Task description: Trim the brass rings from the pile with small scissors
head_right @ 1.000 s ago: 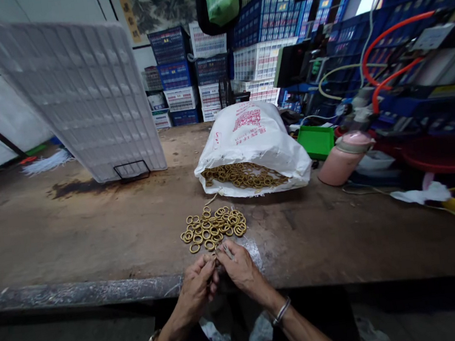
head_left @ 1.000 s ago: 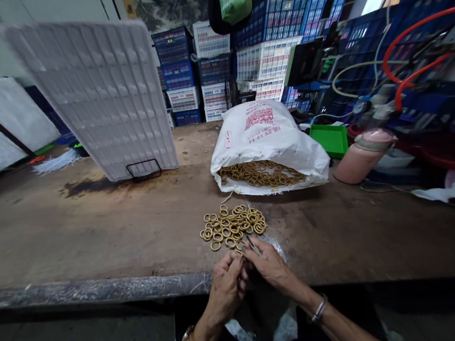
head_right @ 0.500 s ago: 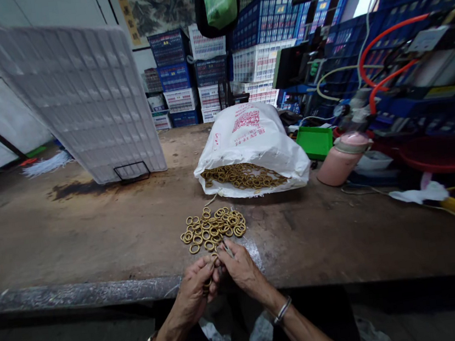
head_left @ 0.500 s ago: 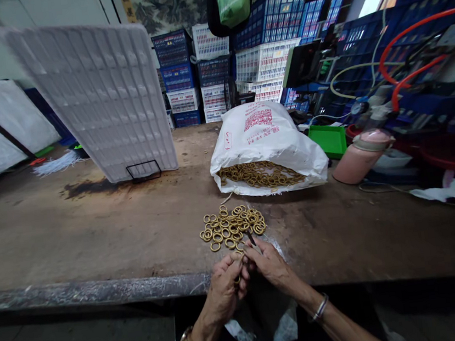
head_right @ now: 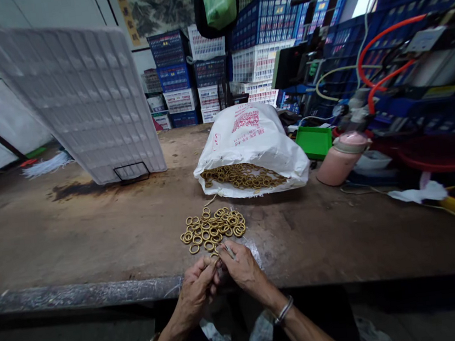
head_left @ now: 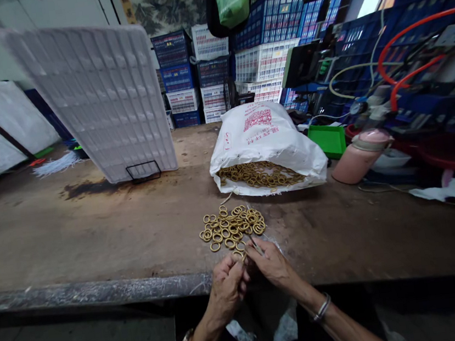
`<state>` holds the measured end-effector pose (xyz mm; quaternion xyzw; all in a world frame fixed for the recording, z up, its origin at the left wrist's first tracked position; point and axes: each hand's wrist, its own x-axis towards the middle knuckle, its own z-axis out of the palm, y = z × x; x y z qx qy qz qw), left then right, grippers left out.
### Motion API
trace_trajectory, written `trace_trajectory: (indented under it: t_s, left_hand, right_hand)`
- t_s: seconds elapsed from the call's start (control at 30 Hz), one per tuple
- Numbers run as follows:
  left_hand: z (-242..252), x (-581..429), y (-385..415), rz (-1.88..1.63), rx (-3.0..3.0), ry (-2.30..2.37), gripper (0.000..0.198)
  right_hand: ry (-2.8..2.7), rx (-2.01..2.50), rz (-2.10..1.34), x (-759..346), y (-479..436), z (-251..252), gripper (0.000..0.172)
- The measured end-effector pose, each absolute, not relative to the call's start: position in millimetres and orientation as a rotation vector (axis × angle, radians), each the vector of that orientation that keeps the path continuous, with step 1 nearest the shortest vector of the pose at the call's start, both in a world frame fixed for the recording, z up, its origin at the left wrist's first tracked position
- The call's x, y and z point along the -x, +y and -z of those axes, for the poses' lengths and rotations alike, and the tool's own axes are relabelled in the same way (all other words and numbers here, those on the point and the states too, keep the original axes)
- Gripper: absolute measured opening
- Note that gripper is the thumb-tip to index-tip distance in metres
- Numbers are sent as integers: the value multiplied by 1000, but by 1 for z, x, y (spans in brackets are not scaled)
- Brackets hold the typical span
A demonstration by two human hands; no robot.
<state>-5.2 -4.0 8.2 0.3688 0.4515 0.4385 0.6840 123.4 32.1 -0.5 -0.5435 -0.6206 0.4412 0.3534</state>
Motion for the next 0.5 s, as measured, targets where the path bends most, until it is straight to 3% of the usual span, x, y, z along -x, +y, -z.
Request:
trace_trajectory:
  t_s: [0.17,0.3,0.5]
  left_hand:
    - [-6,5,-3,-1004,-791,1003,32]
    - [-5,5,-2,-1002,-822,1025,34]
    - [-12,7,-6,-1014,-878,1033,36]
  right_hand:
    - [-1721,1443,-964,-130,32,7,26]
    - [-1977,1449,-837,-131,23,5,11]
    - [-2209,1504,-673,-133,19,6,26]
